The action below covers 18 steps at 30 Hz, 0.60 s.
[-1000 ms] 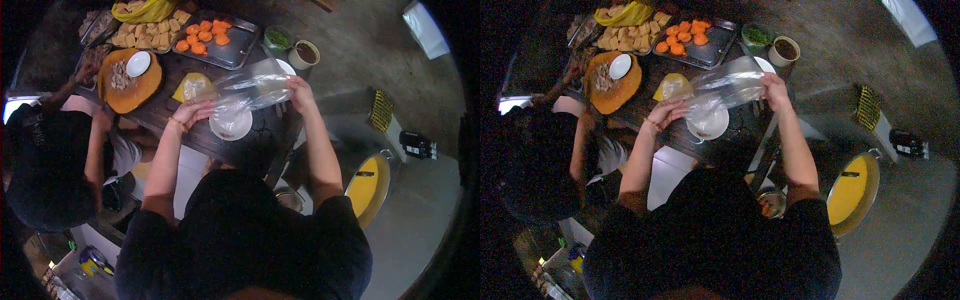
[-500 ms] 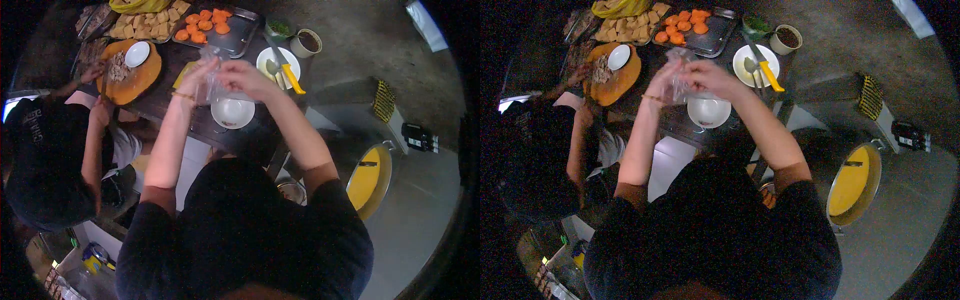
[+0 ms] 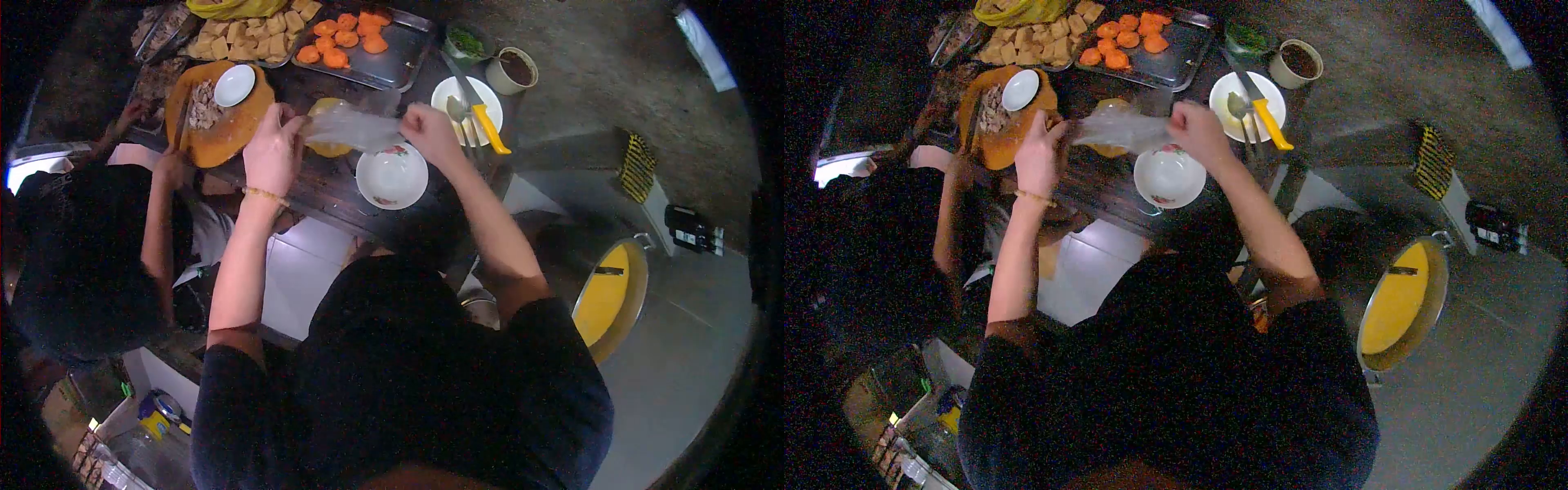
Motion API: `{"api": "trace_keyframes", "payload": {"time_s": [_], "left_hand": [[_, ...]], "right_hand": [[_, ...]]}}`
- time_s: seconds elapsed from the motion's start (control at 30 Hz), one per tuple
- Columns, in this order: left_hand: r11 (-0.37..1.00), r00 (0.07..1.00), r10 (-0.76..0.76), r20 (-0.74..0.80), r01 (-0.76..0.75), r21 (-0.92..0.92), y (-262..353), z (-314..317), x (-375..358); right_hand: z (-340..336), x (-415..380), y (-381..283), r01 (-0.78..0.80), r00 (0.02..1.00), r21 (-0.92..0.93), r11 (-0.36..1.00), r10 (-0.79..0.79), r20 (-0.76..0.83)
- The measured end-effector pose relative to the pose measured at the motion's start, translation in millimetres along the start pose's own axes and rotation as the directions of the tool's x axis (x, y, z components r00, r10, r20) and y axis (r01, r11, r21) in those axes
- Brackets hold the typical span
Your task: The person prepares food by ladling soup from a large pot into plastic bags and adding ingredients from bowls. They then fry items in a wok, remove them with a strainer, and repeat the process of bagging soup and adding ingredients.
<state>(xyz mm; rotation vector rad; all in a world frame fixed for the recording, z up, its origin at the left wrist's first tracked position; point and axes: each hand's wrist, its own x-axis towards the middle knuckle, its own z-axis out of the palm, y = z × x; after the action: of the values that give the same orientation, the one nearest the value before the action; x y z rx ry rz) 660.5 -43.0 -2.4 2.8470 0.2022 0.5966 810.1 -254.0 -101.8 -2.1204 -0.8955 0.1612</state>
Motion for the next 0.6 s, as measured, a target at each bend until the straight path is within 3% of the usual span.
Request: {"api": "trace_keyframes", "payload": {"time_s": [0.03, 0.07, 0.1, 0.13, 0.2, 0.23, 0.3, 0.4, 0.47, 0.53, 0.57, 0.6], "left_hand": [[0.996, 0.982, -0.094, 0.165, 0.091, 0.024, -4.3, 2.0, -1.5], [0.996, 0.982, -0.087, 0.166, 0.083, 0.027, -10.2, 8.6, -3.1], [0.997, 0.989, -0.063, 0.131, 0.069, -0.040, -16.3, 18.6, -4.4], [0.993, 0.994, -0.040, 0.100, 0.051, -0.109, -18.1, 25.1, -4.3], [0.989, 0.992, -0.014, 0.125, 0.032, -0.145, 1.8, 21.9, 1.9], [0.984, 0.990, 0.005, 0.144, 0.021, -0.179, 12.1, 22.0, 5.0], [0.974, 0.981, 0.005, 0.195, 0.040, -0.225, 24.3, 30.4, 12.7], [0.948, 0.968, 0.055, 0.244, 0.026, -0.317, 34.6, 47.2, 24.2], [0.950, 0.970, 0.156, 0.188, -0.095, -0.299, 41.5, 63.8, 27.0], [0.928, 0.954, 0.185, 0.238, -0.090, -0.361, 61.2, 78.6, 24.1], [0.909, 0.936, 0.203, 0.286, -0.072, -0.410, 74.5, 84.9, 23.1], [0.903, 0.935, 0.217, 0.281, -0.083, -0.421, 89.9, 90.4, 23.0]], "right_hand": [[5.4, -13.1, 2.4, -0.048, 0.999, 0.039, 0.998, 0.048, -0.022], [8.5, -26.4, 3.1, -0.093, 0.994, 0.078, 0.993, 0.097, -0.046], [9.5, -42.7, 3.8, -0.146, 0.989, -0.133, 0.980, 0.140, -0.052], [17.5, -59.1, 7.3, -0.154, 0.987, -0.132, 0.979, 0.148, -0.060], [39.8, -89.7, 23.4, -0.545, 0.826, -0.271, 0.793, 0.564, -0.012], [51.8, -101.1, 38.3, -0.554, 0.821, -0.267, 0.788, 0.571, -0.017], [66.9, -121.9, 63.5, -0.577, 0.807, -0.075, 0.814, 0.581, 0.102], [30.6, -141.9, 50.2, -0.544, 0.837, 0.008, 0.839, 0.543, 0.061], [-9.2, -164.1, 28.4, -0.559, 0.826, 0.025, 0.829, 0.560, -0.069], [-44.7, -170.8, -7.3, -0.468, 0.753, 0.074, 0.881, 0.441, -0.488], [-63.9, -166.9, -31.2, -0.495, 0.678, 0.215, 0.842, 0.529, -0.511], [-71.2, -163.8, -37.8, -0.500, 0.669, 0.209, 0.841, 0.528, -0.523]]}}
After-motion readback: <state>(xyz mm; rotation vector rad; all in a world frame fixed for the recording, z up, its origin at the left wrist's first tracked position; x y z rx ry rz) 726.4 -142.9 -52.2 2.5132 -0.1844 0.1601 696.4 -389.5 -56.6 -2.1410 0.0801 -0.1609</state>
